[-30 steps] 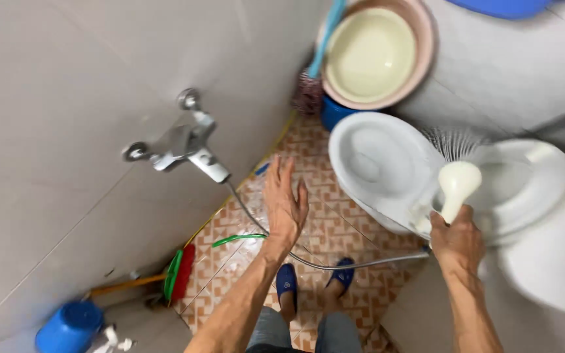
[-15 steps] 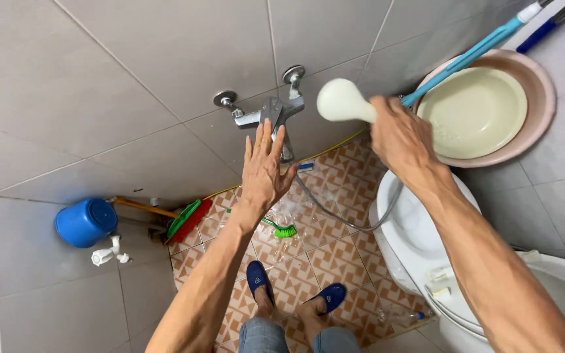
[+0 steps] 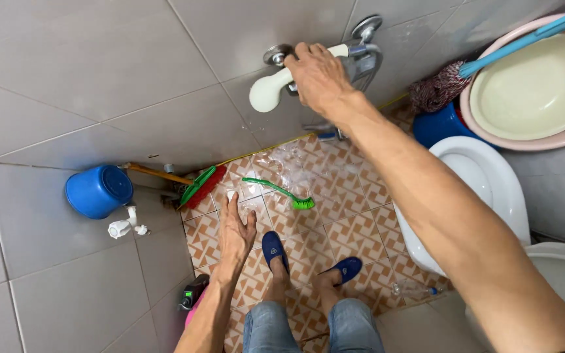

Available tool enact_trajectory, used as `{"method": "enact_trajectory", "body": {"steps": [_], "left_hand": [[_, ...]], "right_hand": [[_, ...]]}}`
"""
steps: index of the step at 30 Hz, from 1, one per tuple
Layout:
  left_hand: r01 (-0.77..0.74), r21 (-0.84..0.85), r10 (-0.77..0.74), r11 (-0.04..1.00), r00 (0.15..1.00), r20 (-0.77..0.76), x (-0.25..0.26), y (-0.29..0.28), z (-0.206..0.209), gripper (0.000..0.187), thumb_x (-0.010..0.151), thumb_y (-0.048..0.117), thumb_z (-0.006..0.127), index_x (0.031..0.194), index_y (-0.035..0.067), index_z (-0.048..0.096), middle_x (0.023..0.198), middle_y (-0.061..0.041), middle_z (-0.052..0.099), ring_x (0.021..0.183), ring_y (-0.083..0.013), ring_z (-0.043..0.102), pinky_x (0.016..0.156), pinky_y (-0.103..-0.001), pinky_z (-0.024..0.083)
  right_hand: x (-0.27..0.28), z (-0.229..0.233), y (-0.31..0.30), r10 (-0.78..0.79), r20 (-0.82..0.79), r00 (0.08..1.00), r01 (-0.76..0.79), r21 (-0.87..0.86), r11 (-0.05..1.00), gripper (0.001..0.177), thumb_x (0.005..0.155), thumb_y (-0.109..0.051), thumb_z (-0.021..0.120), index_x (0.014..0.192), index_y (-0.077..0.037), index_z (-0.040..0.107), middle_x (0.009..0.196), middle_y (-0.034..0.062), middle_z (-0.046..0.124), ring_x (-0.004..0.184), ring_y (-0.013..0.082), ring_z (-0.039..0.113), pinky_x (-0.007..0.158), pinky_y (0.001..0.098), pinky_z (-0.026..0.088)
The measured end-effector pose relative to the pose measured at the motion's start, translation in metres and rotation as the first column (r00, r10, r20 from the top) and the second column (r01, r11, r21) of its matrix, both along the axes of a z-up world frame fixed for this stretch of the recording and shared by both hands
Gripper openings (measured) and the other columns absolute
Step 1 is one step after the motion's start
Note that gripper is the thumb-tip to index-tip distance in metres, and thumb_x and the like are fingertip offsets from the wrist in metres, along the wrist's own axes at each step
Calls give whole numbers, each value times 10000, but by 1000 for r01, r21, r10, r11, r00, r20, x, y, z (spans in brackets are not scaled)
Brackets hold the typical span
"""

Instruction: Scrubbing the inside of a toilet bowl with a brush and rinsing the seat and exterior with a shower head.

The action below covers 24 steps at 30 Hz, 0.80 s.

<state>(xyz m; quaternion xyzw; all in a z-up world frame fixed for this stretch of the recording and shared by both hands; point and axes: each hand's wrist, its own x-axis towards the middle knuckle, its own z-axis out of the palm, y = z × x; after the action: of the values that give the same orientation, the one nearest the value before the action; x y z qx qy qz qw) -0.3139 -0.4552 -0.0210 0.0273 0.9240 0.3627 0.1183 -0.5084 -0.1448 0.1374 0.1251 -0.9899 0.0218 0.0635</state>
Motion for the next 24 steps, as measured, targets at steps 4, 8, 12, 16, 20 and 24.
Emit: {"method": "enact_trajectory", "body": {"steps": [4, 8, 12, 16, 20, 24], "left_hand": [[46, -45, -35, 998, 977, 210, -13, -13, -39, 690, 893, 226, 652, 1519, 85, 397, 1597, -291, 310, 1426, -447, 376, 1115, -485, 389], [257, -237, -189, 937, 942, 276, -10, -18, -92, 507, 905, 250, 661, 1390, 142, 564, 1483, -187, 498, 1386, -371, 462, 1122, -483, 398], [376, -367, -240, 850, 899, 366, -9, -15, -132, 335, 908, 260, 658, 1234, 194, 698, 1301, -75, 642, 1268, -273, 568, 1089, -508, 407], [428, -417, -303, 802, 893, 334, -21, -12, -187, 258, 930, 264, 643, 1158, 196, 745, 1249, -67, 674, 1260, -279, 576, 1078, -494, 428], [499, -495, -424, 711, 866, 265, -52, 8, -284, 267, 914, 268, 640, 1146, 185, 742, 1228, -87, 656, 1222, -283, 566, 1055, -492, 420], [557, -614, -473, 559, 822, 317, -83, 27, -428, 239, 965, 234, 582, 1143, 177, 731, 1285, -68, 636, 1260, -277, 547, 1043, -486, 435]], "right_hand": [[32, 35, -2, 107, -44, 993, -114, -213, 970, 497, 798, 43, 681, 1287, 42, 594, 1151, 214, 580, 1079, 398, 621, 913, 497, 541], [99, 53, -18, -110, -240, 964, -38, -539, 842, 412, 1028, -32, 715, 1405, -7, 550, 1383, 178, 600, 1251, 318, 644, 1058, 394, 559], [188, 44, -20, -569, -136, 811, 277, -768, 578, 238, 1154, -74, 686, 1365, -36, 583, 1286, 115, 676, 1169, 189, 693, 1012, 307, 600], [269, -51, -11, -788, 36, 614, 379, -890, 255, 251, 1122, -159, 673, 1338, -50, 605, 1186, 60, 702, 1081, 134, 698, 951, 274, 627], [321, -166, -20, -848, 263, 461, 546, -837, 38, 312, 1066, -202, 707, 1305, -21, 619, 1081, 53, 668, 937, 105, 597, 823, 258, 544], [364, -306, -11, -832, 431, 348, 717, -695, -61, 293, 1020, -205, 697, 1259, -45, 646, 950, 44, 658, 769, 89, 581, 659, 264, 541]]}}
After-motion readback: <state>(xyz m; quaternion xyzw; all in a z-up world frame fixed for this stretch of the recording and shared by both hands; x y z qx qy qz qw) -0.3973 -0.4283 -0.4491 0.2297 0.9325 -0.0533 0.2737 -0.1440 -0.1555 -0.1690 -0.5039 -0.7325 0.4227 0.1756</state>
